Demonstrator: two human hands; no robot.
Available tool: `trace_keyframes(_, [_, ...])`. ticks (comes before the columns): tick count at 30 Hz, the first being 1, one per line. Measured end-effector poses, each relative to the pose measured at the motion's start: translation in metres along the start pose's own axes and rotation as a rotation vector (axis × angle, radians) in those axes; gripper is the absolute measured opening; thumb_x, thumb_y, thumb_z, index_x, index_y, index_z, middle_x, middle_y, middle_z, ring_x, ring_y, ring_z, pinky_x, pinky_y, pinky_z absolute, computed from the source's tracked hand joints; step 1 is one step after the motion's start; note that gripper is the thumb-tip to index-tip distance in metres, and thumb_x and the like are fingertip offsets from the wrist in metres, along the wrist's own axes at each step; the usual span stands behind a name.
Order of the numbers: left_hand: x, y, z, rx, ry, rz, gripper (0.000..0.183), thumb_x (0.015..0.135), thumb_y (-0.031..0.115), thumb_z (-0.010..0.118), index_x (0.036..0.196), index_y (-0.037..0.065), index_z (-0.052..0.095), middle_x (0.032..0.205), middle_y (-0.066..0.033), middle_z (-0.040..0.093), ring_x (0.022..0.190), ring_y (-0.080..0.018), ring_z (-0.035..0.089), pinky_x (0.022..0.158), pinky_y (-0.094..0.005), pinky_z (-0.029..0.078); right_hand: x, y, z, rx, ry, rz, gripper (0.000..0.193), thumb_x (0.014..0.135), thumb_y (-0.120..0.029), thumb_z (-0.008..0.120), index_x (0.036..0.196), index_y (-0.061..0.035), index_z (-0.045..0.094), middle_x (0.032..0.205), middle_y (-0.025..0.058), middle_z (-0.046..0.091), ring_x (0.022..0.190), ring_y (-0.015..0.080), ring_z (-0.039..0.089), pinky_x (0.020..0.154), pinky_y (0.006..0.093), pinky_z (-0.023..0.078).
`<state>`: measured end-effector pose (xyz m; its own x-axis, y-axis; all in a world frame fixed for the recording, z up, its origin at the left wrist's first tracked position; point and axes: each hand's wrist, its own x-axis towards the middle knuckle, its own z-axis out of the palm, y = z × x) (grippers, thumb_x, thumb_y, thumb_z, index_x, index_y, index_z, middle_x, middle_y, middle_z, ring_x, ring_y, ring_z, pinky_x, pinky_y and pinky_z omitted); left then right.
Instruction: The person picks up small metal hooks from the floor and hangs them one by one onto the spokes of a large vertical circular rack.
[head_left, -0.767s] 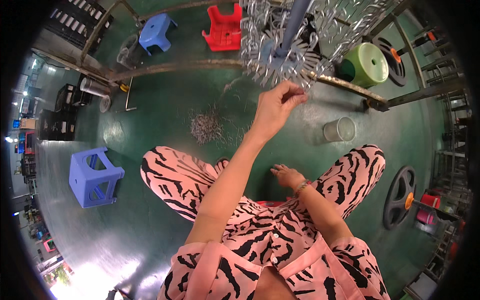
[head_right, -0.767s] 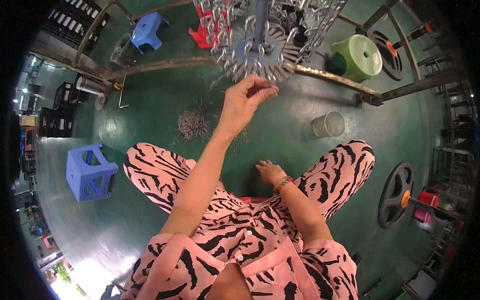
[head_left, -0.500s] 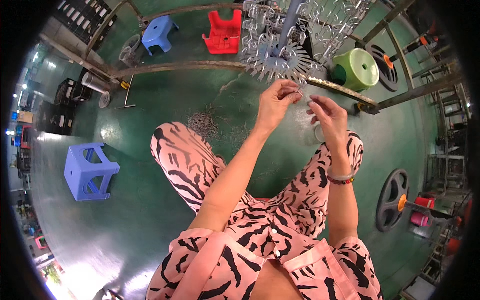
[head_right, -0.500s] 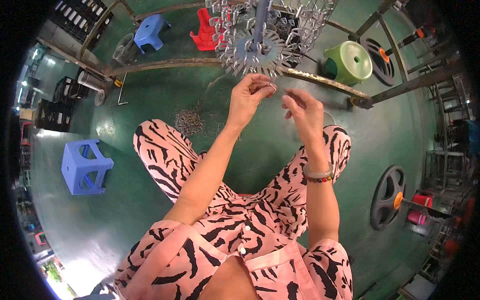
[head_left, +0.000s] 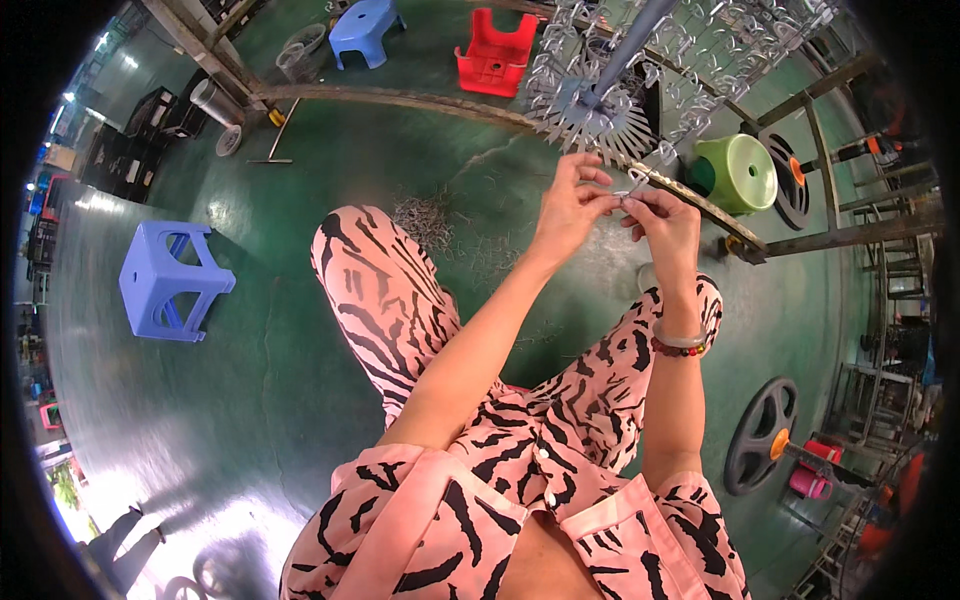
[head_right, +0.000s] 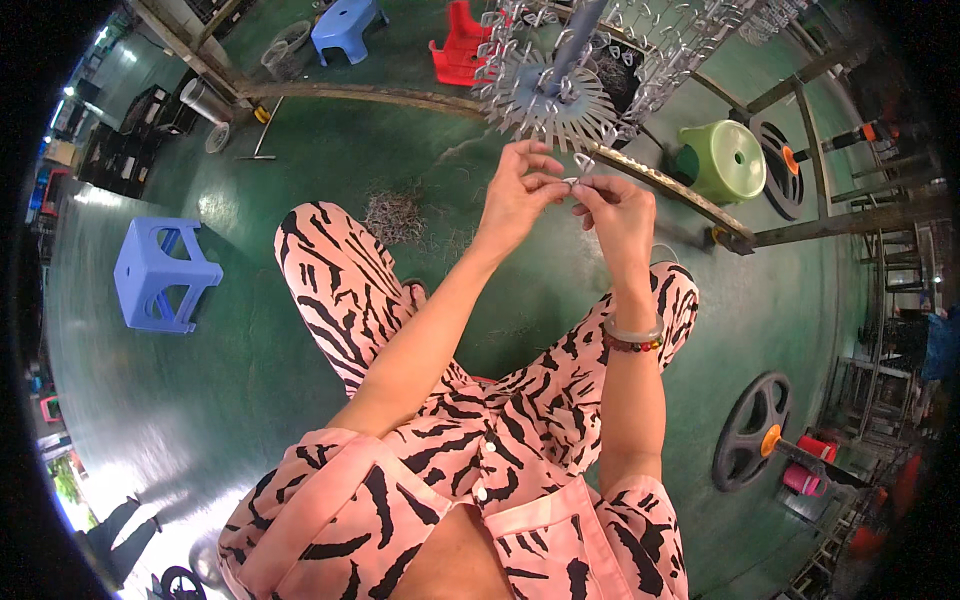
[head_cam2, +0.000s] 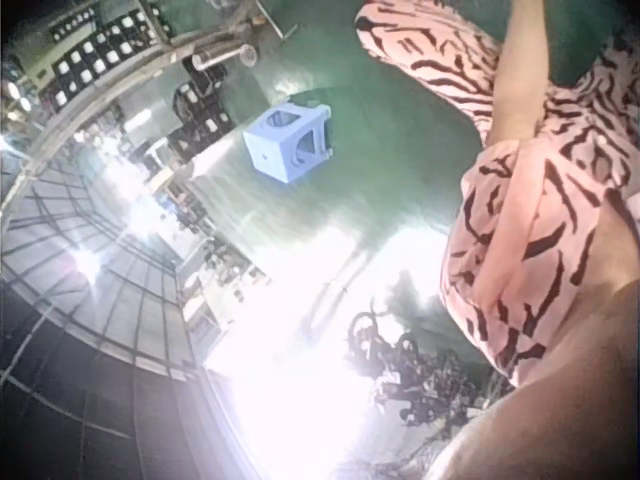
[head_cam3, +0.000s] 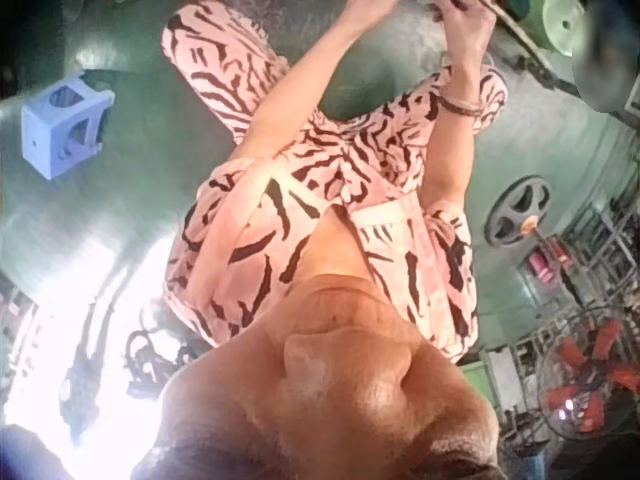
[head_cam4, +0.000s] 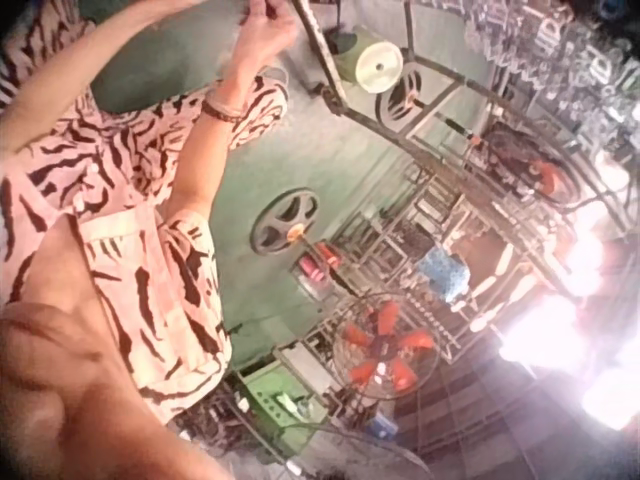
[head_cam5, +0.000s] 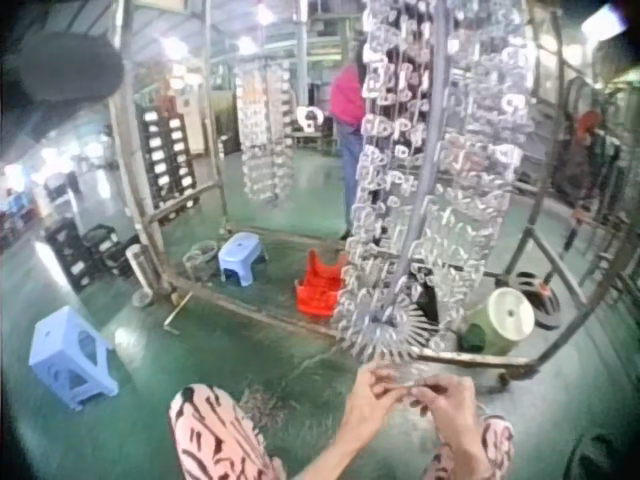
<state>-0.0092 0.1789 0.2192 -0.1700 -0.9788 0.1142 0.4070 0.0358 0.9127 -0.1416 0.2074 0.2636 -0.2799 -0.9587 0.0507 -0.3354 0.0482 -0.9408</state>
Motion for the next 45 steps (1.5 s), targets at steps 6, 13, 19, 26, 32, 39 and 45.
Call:
trace_keyframes(6, [-0.030, -0.043, -0.076, 0.116, 0.223, -0.138, 0.016, 0.088, 0.007, 0.055, 0.101, -0.002, 0.053, 0.089, -0.0077, 0.061, 0.075, -0.0137, 0.060, 0.066, -0.0257, 0.049, 0.031, 0.007, 0.033, 0.046, 0.075, -0.024, 0.017, 0.079, -0.009, 0.063, 0.084, 0.0077, 0.065, 0.069, 0.0094, 0.065, 0.057, 0.0131, 0.063, 0.048, 0.0233, 0.046])
trace_keyframes(13, [-0.032, -0.078, -0.144, 0.265, 0.496, -0.239, 0.012, 0.087, 0.009, 0.057, 0.094, 0.000, 0.058, 0.080, -0.0033, 0.062, 0.068, -0.0086, 0.058, 0.055, -0.0206, 0.045, 0.046, -0.009, 0.055, -0.146, 0.139, -0.130, 0.024, 0.076, -0.014, 0.065, 0.086, 0.0073, 0.066, 0.066, 0.0106, 0.065, 0.056, 0.0133, 0.062, 0.053, 0.0253, 0.047])
trace_keyframes(19, [-0.013, -0.095, -0.208, 0.812, 0.507, -0.248, 0.024, 0.075, 0.025, 0.062, 0.063, 0.003, 0.063, 0.055, -0.0070, 0.059, 0.052, -0.0178, 0.057, 0.052, -0.0336, 0.042, 0.061, 0.019, 0.049, -0.370, 0.164, -0.282, 0.020, 0.071, -0.015, 0.064, 0.080, 0.0028, 0.067, 0.060, 0.0102, 0.063, 0.056, 0.0134, 0.059, 0.056, 0.0288, 0.046])
trace_keyframes(26, [0.006, -0.103, -0.274, 1.070, 0.089, -0.452, 0.019, 0.071, 0.011, 0.068, 0.089, 0.006, 0.071, 0.069, -0.0060, 0.067, 0.061, -0.0110, 0.063, 0.059, -0.0255, 0.050, 0.060, 0.030, 0.068, -0.179, 0.268, -0.167, 0.026, 0.074, -0.016, 0.066, 0.089, 0.0054, 0.065, 0.074, 0.0083, 0.067, 0.063, 0.0127, 0.064, 0.063, 0.0235, 0.049])
trace_keyframes(32, [0.009, -0.151, -0.275, 1.238, -0.291, -0.363, 0.018, 0.073, 0.015, 0.068, 0.090, 0.009, 0.070, 0.076, -0.0086, 0.069, 0.071, -0.0202, 0.066, 0.068, -0.0323, 0.052, 0.063, 0.035, 0.061, -0.230, 0.335, -0.210, 0.026, 0.074, -0.016, 0.066, 0.089, 0.0043, 0.064, 0.073, 0.0055, 0.065, 0.066, 0.0109, 0.061, 0.063, 0.0236, 0.048])
trace_keyframes(39, [-0.010, -0.186, -0.247, 1.348, -0.373, -0.214, 0.014, 0.077, 0.016, 0.062, 0.085, 0.007, 0.069, 0.083, -0.0139, 0.065, 0.082, -0.0331, 0.062, 0.074, -0.0415, 0.048, 0.059, 0.034, 0.048, -0.268, 0.373, -0.184, 0.022, 0.076, -0.016, 0.066, 0.088, 0.0030, 0.063, 0.073, 0.0024, 0.063, 0.065, 0.0082, 0.055, 0.064, 0.0227, 0.045])
trace_keyframes(45, [-0.053, -0.220, -0.253, 1.484, -0.285, 0.038, 0.010, 0.081, 0.014, 0.053, 0.082, 0.004, 0.056, 0.088, -0.0143, 0.053, 0.088, -0.0334, 0.054, 0.072, -0.0443, 0.047, 0.052, 0.045, 0.048, -0.170, 0.361, -0.282, 0.017, 0.078, -0.010, 0.065, 0.089, 0.0033, 0.061, 0.071, 0.0068, 0.062, 0.064, 0.0096, 0.056, 0.061, 0.0236, 0.046])
